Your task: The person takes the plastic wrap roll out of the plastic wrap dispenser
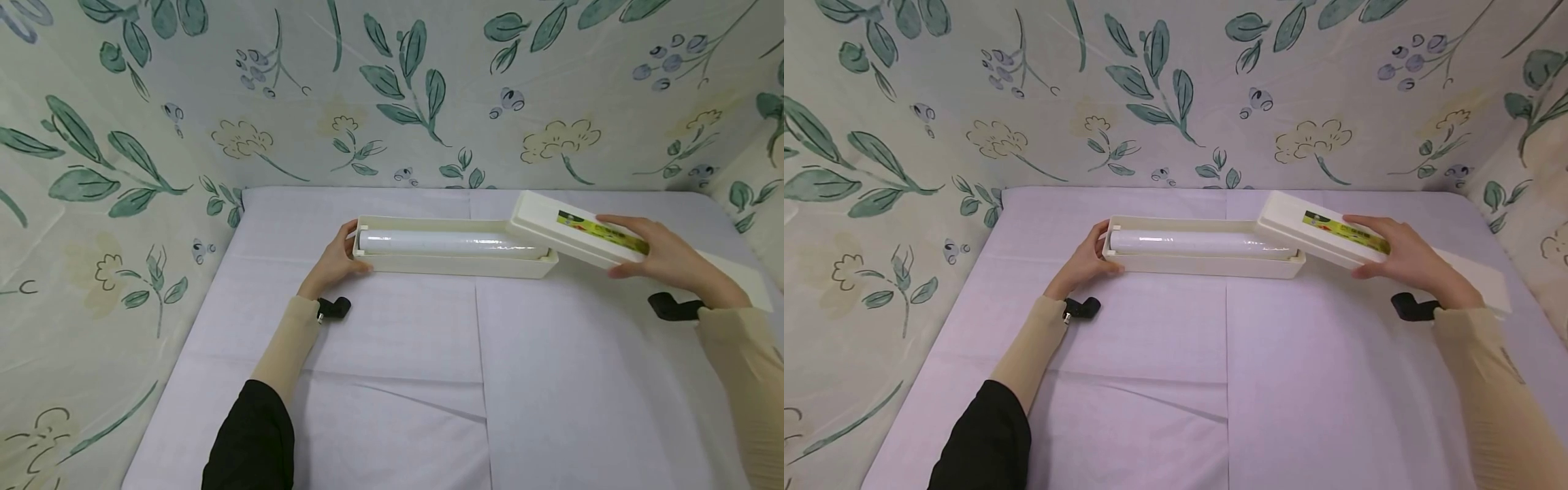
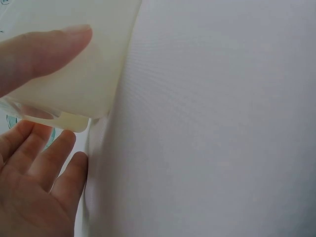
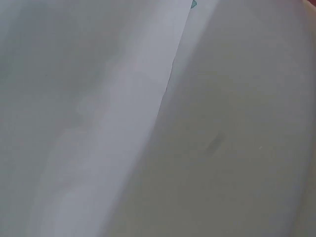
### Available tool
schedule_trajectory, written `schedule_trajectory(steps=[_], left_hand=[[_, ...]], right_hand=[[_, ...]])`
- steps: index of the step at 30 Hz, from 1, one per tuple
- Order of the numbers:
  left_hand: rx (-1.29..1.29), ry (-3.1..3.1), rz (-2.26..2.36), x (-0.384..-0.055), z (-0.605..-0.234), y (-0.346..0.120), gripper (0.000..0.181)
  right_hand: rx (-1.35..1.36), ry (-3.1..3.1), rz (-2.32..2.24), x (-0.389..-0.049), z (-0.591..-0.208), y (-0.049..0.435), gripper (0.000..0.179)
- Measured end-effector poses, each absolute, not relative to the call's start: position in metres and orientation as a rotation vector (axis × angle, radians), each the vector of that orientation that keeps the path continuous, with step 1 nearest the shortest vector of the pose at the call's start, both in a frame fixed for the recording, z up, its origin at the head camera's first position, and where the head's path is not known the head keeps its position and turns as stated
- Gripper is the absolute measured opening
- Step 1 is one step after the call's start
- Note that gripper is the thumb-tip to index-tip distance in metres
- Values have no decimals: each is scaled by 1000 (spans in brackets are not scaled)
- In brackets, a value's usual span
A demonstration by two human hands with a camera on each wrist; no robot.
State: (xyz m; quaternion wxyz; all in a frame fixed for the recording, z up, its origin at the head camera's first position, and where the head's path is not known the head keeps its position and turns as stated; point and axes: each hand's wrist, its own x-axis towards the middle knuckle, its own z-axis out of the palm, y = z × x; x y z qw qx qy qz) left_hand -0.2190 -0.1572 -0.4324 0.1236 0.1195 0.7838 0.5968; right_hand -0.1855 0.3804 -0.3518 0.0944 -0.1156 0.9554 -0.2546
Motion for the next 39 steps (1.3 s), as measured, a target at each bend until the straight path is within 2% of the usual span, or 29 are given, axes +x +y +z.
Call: schedule_trajectory(steps=[5, 15, 39], left_hand=[[350, 2267, 1727, -211, -415, -155, 99], [343, 2283, 1739, -224, -443, -159, 103], [341, 2296, 1722, -224, -443, -159, 102]], right_hand=[[-320, 2838, -745, -182, -353, 387, 100], [-287, 2859, -734, -176, -357, 399, 102], [-189, 2918, -700, -166, -366, 420, 106]])
